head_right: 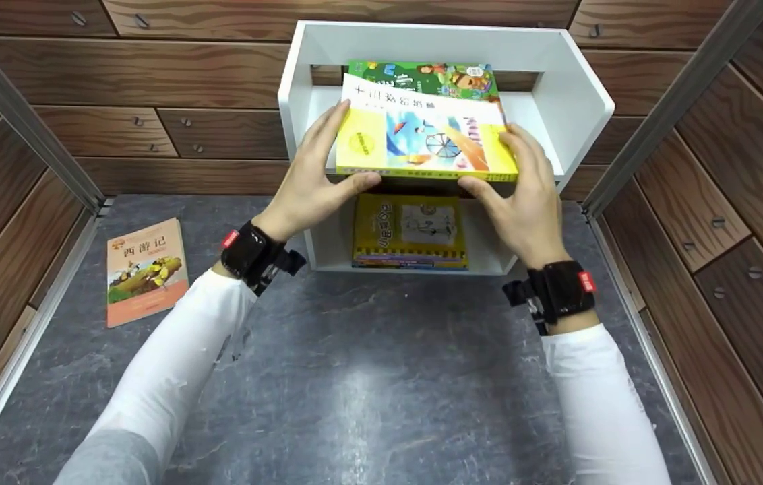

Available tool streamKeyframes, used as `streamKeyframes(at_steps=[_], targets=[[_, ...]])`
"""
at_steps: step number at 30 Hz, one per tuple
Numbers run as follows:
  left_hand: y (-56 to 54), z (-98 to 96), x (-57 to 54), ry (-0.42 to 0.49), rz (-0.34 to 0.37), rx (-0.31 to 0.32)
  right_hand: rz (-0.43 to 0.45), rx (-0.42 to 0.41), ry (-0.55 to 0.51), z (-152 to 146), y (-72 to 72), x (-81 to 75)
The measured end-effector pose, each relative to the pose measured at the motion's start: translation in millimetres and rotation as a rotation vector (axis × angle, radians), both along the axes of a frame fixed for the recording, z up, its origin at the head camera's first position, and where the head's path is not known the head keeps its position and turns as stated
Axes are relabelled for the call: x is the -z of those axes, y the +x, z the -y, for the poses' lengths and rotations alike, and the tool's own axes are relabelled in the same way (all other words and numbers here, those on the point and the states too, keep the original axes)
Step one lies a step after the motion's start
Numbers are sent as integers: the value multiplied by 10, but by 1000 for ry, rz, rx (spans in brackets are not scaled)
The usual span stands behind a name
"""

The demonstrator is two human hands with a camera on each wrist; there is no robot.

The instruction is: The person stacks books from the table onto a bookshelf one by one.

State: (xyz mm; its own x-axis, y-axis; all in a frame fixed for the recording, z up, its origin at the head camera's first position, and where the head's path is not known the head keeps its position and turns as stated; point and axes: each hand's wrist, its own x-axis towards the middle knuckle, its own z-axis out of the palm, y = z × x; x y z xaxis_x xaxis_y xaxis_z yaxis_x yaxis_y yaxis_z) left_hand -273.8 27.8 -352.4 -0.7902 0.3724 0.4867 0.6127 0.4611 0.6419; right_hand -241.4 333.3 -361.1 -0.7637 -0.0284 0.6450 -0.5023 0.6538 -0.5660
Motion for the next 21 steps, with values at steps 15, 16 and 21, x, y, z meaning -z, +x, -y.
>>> streamKeyframes(at_steps=[15,16,21], targets=[[-259,-73,102,-49,5,-84,147,22,104,-35,-266,-34],[-272,-74,101,-50,-3,-90,149,23,103,-30,-277,-40],[-335,-75,103,-63,-24,-139,153,26,89,-11,-355,-51]])
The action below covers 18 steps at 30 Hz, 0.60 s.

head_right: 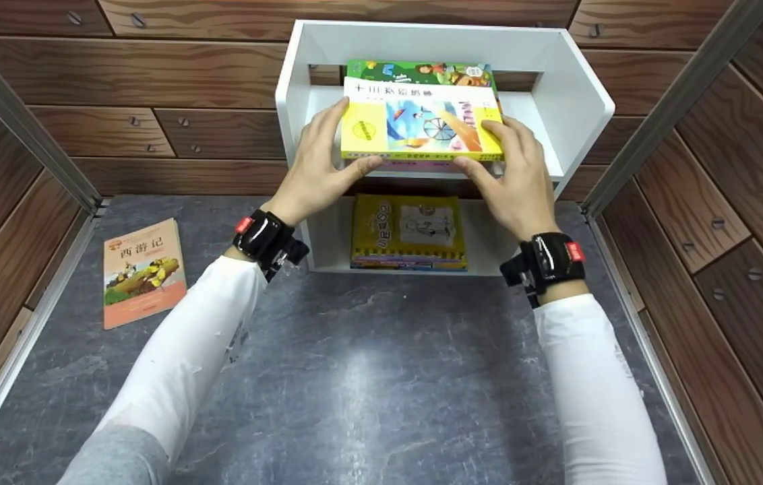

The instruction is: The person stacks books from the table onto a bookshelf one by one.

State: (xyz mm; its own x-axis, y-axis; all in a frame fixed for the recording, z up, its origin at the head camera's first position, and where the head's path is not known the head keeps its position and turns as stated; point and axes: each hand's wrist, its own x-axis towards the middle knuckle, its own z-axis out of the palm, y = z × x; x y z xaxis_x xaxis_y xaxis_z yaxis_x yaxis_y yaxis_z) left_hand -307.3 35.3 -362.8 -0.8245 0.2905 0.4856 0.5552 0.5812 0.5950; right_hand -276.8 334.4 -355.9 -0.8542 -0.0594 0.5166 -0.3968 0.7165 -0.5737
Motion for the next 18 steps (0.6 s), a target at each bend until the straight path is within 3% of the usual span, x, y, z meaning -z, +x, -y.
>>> streamKeyframes(at_steps=[9,18], targets=[[-116,-23,-9,28,35,-45,36,39,-47,35,-168,0],[-212,-57,10,100,21,-39,27,76,-108,41,-270,24]])
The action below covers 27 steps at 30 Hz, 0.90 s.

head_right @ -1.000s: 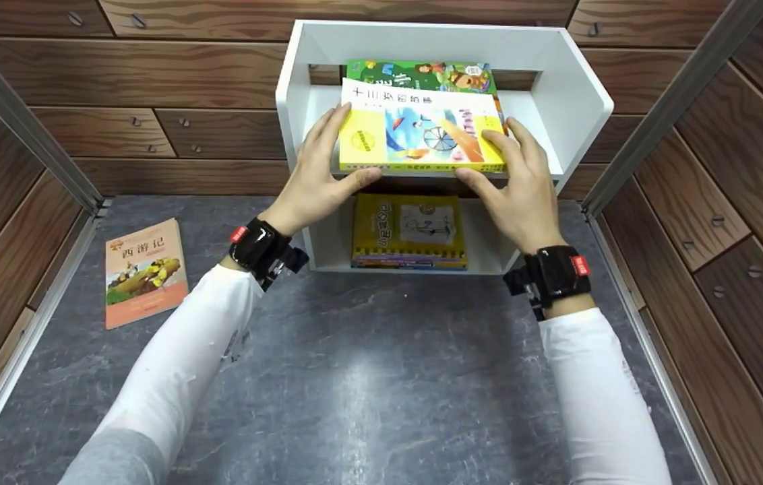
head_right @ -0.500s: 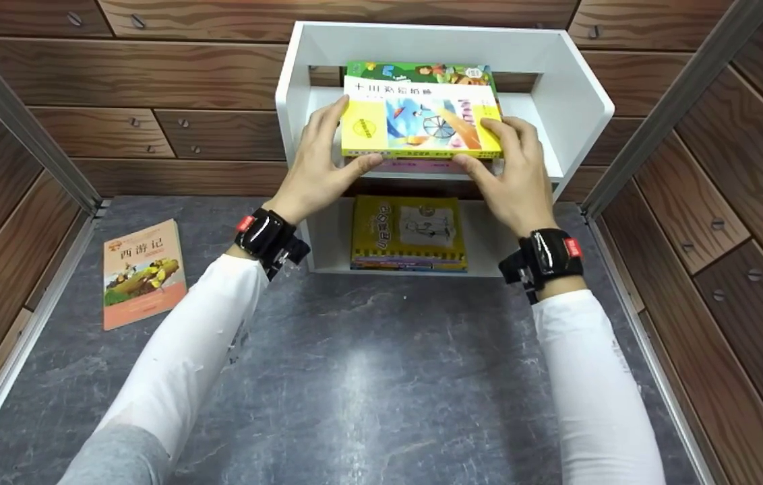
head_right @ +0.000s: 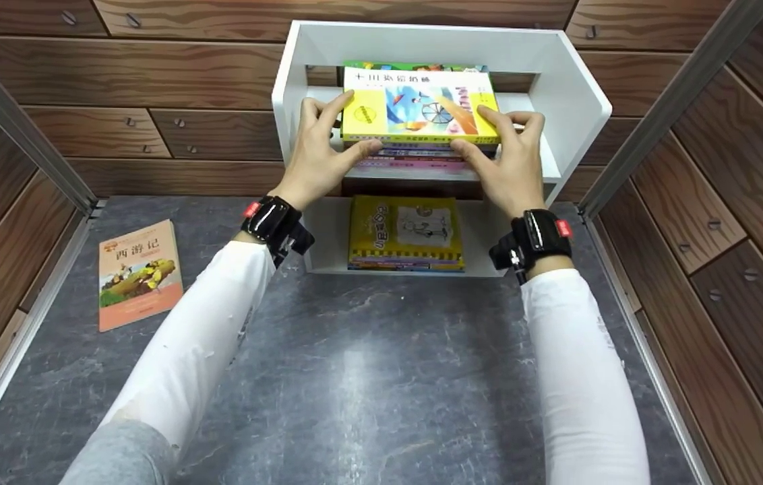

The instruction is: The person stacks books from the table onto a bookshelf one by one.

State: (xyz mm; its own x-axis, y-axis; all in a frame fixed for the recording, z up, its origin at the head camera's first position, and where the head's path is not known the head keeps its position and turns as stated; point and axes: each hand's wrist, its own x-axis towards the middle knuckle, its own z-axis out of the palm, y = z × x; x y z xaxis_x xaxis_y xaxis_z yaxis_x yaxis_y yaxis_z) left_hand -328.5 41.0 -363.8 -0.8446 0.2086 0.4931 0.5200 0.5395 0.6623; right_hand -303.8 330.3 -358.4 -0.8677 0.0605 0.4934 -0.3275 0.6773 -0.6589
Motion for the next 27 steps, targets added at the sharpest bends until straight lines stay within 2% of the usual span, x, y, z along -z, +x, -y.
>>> streamKeyframes(at_steps=[7,15,21,27], targets=[[-86,18,68,47,0,3,-7,-8,-50,54,-87,21],[-113,4,82,58,47,53,9,-75,-208,21,-147,120],[-132,40,72,42,72,93,30,-96,-211,-6,-173,151],[-121,23,47,28,80,89,56,-90,-205,-27,-146,122]])
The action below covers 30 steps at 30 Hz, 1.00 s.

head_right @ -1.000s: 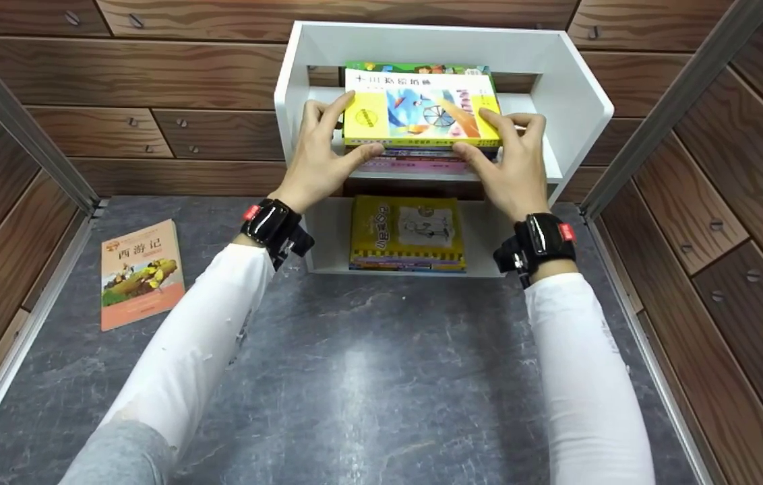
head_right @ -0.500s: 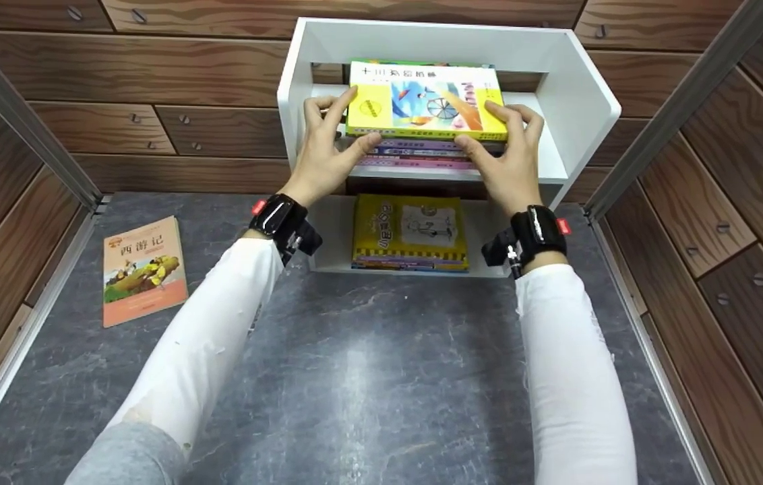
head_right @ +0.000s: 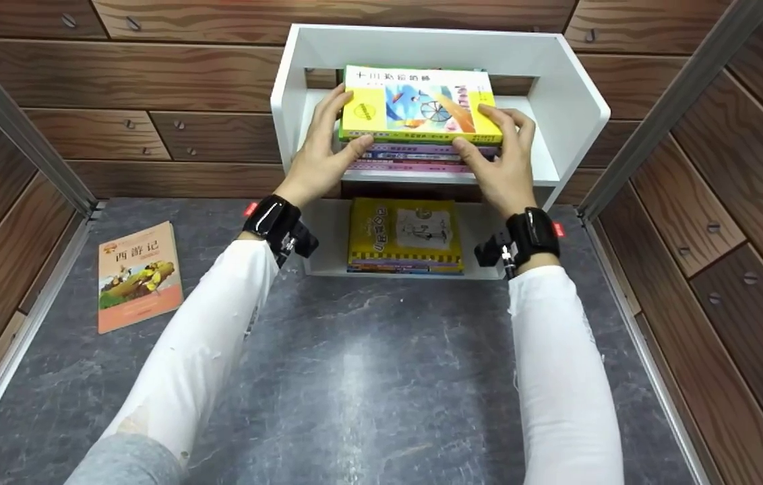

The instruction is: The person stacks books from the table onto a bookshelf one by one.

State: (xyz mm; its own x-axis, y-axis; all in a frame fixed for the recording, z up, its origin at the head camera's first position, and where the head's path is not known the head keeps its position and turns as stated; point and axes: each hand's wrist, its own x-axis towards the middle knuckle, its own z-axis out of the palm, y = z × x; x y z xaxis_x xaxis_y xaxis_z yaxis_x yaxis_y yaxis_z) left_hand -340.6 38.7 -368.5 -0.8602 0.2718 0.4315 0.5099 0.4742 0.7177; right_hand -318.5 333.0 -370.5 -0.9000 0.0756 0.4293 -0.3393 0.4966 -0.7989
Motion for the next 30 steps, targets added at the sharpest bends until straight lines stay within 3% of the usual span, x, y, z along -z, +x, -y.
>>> streamKeyframes(at_steps=[10,16,21,26,30], targets=[[20,-9,13,-44,9,-21,20,4,-23,0,-5,-6],[44,-18,62,-114,-40,-62,-1,2,-34,22,-8,11],[113,21,153,-136,-149,-76,-35,-4,-37,58,9,54],[255,111,294,-183,-274,-51,-27,7,-81,83,56,104],[361,271,458,-205,-452,-24,-66,62,-72,107,148,196]])
